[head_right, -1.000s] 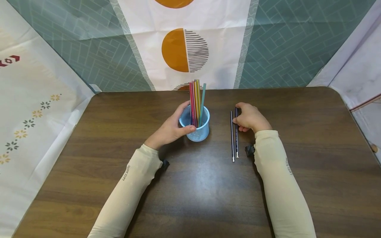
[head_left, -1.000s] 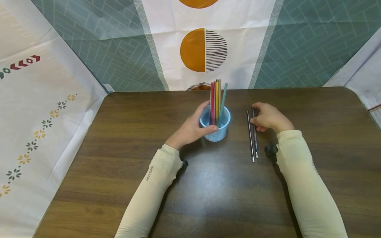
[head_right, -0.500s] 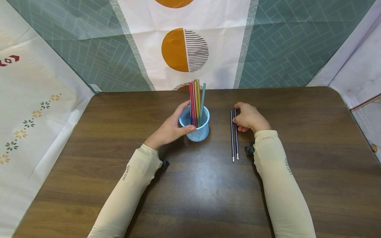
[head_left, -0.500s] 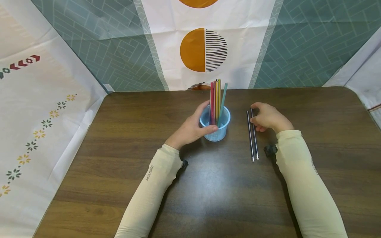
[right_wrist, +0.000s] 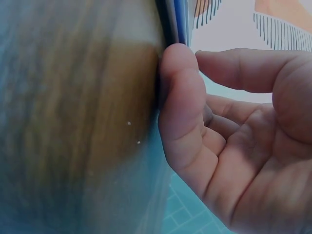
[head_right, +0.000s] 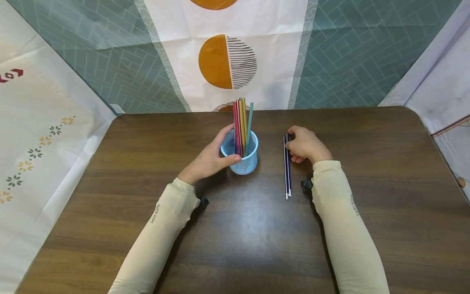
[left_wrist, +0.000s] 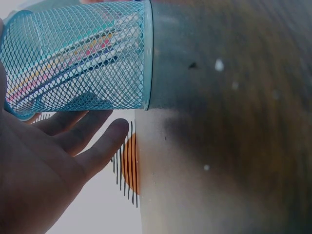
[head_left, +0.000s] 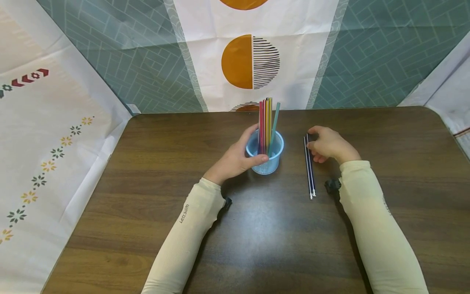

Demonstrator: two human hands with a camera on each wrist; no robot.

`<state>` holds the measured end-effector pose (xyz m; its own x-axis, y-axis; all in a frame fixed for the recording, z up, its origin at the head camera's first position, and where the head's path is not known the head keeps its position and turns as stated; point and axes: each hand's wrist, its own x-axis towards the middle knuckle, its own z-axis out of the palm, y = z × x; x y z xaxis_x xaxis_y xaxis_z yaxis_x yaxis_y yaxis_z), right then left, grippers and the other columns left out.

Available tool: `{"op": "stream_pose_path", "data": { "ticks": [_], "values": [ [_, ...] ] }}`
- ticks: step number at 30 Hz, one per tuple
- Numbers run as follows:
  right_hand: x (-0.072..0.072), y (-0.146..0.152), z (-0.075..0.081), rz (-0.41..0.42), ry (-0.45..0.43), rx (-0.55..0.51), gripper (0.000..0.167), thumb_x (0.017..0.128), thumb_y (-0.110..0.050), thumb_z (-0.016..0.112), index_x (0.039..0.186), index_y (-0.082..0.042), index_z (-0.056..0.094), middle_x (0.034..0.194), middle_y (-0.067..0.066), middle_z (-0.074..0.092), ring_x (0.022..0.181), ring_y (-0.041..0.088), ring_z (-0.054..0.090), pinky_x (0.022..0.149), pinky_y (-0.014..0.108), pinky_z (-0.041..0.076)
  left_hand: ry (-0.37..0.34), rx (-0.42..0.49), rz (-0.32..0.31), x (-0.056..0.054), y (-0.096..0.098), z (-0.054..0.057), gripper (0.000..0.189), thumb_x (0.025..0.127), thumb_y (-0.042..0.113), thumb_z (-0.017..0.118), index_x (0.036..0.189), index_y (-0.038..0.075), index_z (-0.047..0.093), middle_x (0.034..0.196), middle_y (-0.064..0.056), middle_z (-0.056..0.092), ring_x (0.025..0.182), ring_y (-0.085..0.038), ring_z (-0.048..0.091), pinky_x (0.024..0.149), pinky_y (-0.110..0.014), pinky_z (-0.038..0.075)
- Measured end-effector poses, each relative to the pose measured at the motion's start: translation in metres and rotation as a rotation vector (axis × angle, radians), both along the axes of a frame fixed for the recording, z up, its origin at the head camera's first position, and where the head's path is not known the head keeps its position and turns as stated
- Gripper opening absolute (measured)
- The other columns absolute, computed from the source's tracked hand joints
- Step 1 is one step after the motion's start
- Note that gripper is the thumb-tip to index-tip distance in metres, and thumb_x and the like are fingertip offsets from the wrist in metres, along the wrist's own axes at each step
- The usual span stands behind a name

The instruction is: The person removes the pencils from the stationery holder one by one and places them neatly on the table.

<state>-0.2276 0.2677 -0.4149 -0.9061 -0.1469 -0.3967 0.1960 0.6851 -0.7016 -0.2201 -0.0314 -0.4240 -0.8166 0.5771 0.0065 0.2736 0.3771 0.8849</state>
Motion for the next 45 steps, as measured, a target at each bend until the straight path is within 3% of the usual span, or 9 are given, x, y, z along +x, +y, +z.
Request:
{"op": "stream_pose_path", "data": {
  "ticks": [8,13,17,21,27,32,45],
  "values": [
    [0.000,-0.001,0.004,-0.021,0.039,0.020,0.053,0.102,-0.012,0.053,0.148,0.007,0.033,0.084,0.020,0.060,0.062,0.025,0.065,0.058,0.036,0.057,-0.005,0.001,-0.003,0.000,0.000,-0.001,0.091,0.089,0.048,0.075,0.159,0.041,0.016,0.158,-0.003,0.033,0.131,-0.029,0.044,0.101,-0.054,0.044],
    [0.003,-0.006,0.014,-0.029,0.174,0.019,0.050,0.103,-0.018,0.053,0.147,0.002,0.040,0.085,0.018,0.061,0.061,0.025,0.062,0.060,0.037,0.056,-0.003,0.004,-0.003,0.000,0.000,-0.001,0.091,0.089,0.049,0.075,0.159,0.040,0.016,0.158,-0.002,0.033,0.131,-0.029,0.044,0.101,-0.054,0.044],
    [0.007,-0.019,0.023,-0.037,0.286,-0.074,0.043,0.104,-0.020,0.055,0.143,-0.003,0.047,0.083,0.016,0.061,0.065,0.028,0.063,0.061,0.035,0.055,-0.005,0.004,0.000,0.000,0.000,0.000,0.092,0.089,0.049,0.075,0.159,0.041,0.016,0.159,-0.002,0.033,0.131,-0.028,0.044,0.102,-0.054,0.043],
    [0.010,-0.036,0.025,-0.062,0.353,-0.164,0.043,0.105,-0.029,0.056,0.141,-0.007,0.052,0.095,0.017,0.062,0.081,0.032,0.065,0.068,0.034,0.056,-0.002,0.004,0.003,0.000,-0.001,0.000,0.091,0.090,0.046,0.075,0.159,0.041,0.016,0.159,-0.001,0.032,0.132,-0.027,0.043,0.104,-0.055,0.041],
    [0.010,-0.062,0.017,-0.072,0.373,-0.307,0.054,0.103,-0.044,0.057,0.143,-0.008,0.051,0.130,0.016,0.059,0.112,0.035,0.060,0.091,0.051,0.053,0.002,0.014,-0.007,-0.001,0.000,-0.001,0.090,0.091,0.040,0.075,0.159,0.040,0.016,0.158,-0.003,0.035,0.130,-0.026,0.045,0.103,-0.054,0.042],
    [0.009,-0.076,0.009,-0.072,0.397,-0.347,0.055,0.100,-0.045,0.061,0.140,-0.008,0.055,0.133,0.014,0.059,0.125,0.033,0.054,0.104,0.056,0.042,0.013,0.010,-0.015,-0.001,0.001,0.000,0.090,0.092,0.040,0.074,0.159,0.040,0.015,0.157,-0.004,0.037,0.129,-0.024,0.047,0.104,-0.052,0.042],
    [0.007,-0.078,0.006,-0.092,0.475,-0.358,0.037,0.098,-0.028,0.069,0.126,-0.005,0.062,0.119,0.013,0.065,0.112,0.030,0.058,0.100,0.050,0.045,0.006,-0.015,-0.002,-0.001,0.001,0.001,0.091,0.091,0.044,0.074,0.159,0.041,0.014,0.159,-0.003,0.035,0.132,-0.025,0.045,0.106,-0.055,0.040]
  ]
}}
